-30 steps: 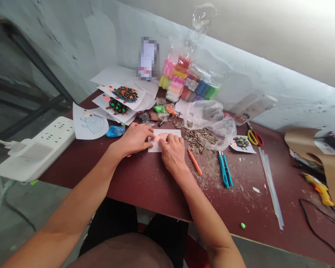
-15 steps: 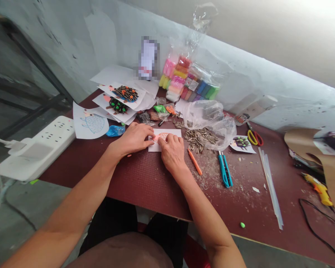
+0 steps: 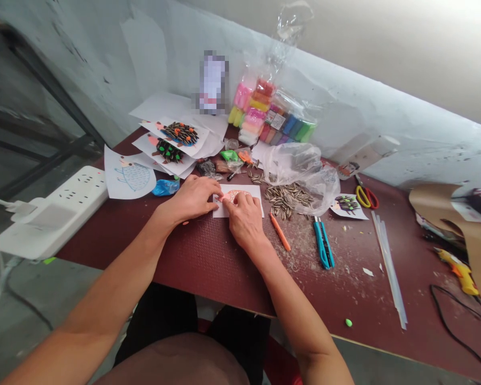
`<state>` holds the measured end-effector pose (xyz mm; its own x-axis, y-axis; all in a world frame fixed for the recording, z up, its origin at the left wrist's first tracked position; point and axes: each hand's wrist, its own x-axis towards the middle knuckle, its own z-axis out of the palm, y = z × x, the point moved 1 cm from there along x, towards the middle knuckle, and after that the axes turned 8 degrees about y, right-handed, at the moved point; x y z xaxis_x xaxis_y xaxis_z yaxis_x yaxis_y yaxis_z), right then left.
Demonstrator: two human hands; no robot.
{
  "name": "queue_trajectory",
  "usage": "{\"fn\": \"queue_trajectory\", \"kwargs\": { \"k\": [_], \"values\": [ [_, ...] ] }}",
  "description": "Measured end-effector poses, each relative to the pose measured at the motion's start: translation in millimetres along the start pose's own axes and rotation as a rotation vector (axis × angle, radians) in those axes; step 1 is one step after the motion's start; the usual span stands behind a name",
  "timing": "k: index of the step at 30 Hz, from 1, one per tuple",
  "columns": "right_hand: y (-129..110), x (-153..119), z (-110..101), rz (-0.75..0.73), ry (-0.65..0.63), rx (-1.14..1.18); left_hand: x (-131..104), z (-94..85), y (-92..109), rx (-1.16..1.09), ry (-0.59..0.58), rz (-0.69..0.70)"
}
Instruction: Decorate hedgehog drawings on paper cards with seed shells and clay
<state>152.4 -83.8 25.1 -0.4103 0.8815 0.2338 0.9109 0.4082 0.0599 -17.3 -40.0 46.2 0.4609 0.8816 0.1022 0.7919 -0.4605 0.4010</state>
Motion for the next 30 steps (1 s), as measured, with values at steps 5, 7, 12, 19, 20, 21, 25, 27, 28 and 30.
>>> {"fn": "queue_trajectory", "kwargs": {
  "k": [5,7,12,19,20,21,25,27,28,30],
  "values": [
    [0.9,-2.6,-3.0,-0.018,0.006,-0.002,0.3,1.2,-1.9,-0.004,0.007,0.006],
    [2.1,-4.1,-4.0,-0.02,0.015,0.005,0.5,1.9,-2.5,-0.005,0.011,0.011],
    [4.4,-5.1,-2.2,0.02,0.069,0.012,0.7,2.2,-2.2,-0.019,0.005,0.009],
    [1.8,-3.5,0.2,0.011,0.023,0.021,-0.1,0.8,-0.9,-0.001,0.014,-0.014],
    [1.7,-3.9,-0.4,0.01,0.025,0.021,-0.1,1.0,-1.1,0.003,0.014,-0.013],
    [1.5,-4.3,-1.0,0.008,0.029,0.023,0.0,1.2,-1.3,0.009,0.014,-0.009],
    [-0.3,-3.9,-1.9,0.009,0.036,0.036,0.5,1.8,-1.6,0.025,0.017,-0.006],
    [-1.7,-2.4,-1.6,0.006,0.023,0.042,0.7,1.4,-0.9,0.025,0.007,-0.012],
    [-2.3,-1.5,-1.5,0.003,0.013,0.044,0.7,1.1,-0.5,0.023,0.002,-0.014],
    [-3.0,-0.2,-1.2,-0.002,-0.005,0.047,0.8,0.5,0.2,0.014,-0.004,-0.014]
  ]
}}
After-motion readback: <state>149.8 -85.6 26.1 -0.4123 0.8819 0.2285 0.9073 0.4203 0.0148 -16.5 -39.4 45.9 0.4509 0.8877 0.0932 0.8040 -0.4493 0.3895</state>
